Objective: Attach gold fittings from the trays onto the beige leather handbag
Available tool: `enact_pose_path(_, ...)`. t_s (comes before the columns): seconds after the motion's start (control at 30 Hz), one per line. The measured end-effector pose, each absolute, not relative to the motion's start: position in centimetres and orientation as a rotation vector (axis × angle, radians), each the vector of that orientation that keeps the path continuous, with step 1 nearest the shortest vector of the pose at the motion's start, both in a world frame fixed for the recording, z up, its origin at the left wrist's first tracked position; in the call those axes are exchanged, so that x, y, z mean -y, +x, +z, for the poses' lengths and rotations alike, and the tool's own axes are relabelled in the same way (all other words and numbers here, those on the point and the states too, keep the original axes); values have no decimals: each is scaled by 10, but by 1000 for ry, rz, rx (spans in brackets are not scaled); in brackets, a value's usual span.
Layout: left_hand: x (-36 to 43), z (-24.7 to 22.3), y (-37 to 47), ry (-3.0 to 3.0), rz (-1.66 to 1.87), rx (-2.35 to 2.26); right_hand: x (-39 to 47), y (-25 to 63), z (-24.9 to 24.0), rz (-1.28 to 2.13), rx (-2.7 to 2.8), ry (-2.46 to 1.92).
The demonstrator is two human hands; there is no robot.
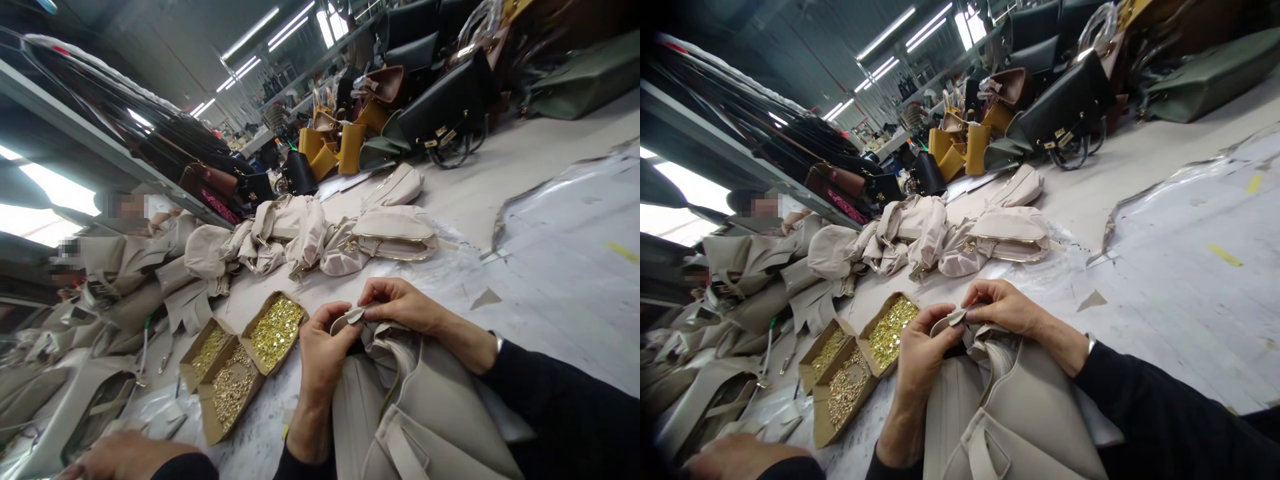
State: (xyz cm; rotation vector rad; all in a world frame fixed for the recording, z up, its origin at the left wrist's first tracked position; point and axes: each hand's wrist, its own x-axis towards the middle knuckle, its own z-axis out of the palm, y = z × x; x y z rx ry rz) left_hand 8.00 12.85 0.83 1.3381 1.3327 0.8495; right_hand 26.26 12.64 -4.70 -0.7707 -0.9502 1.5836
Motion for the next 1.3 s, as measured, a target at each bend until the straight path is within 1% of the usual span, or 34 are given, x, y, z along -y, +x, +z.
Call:
enact_pose_path(0.33,-126,12,79,1408,854,-1245,-125,263,-48,1604,976,-738)
enact_pose_path(0.67,-121,11,80,1455,887,-1348,-120,261,-47,1576,976,-693)
enact_pose_path(0.9,-116,9,81,1607,934,-1462,-120,263,-45,1530,1030,-778)
enact_pose_path(0.97,-116,9,81,1645,961,-1492,-119,263,-44,1483,1070,-831)
enact_pose_path(1.13,-116,4,82,1688,1032,-1541,-114,263,-40,1198,1242,-966)
enact_pose_path(1.3,-113,-1,79,1650,1058,-1425,-114,262,-38,1240,1216,-983)
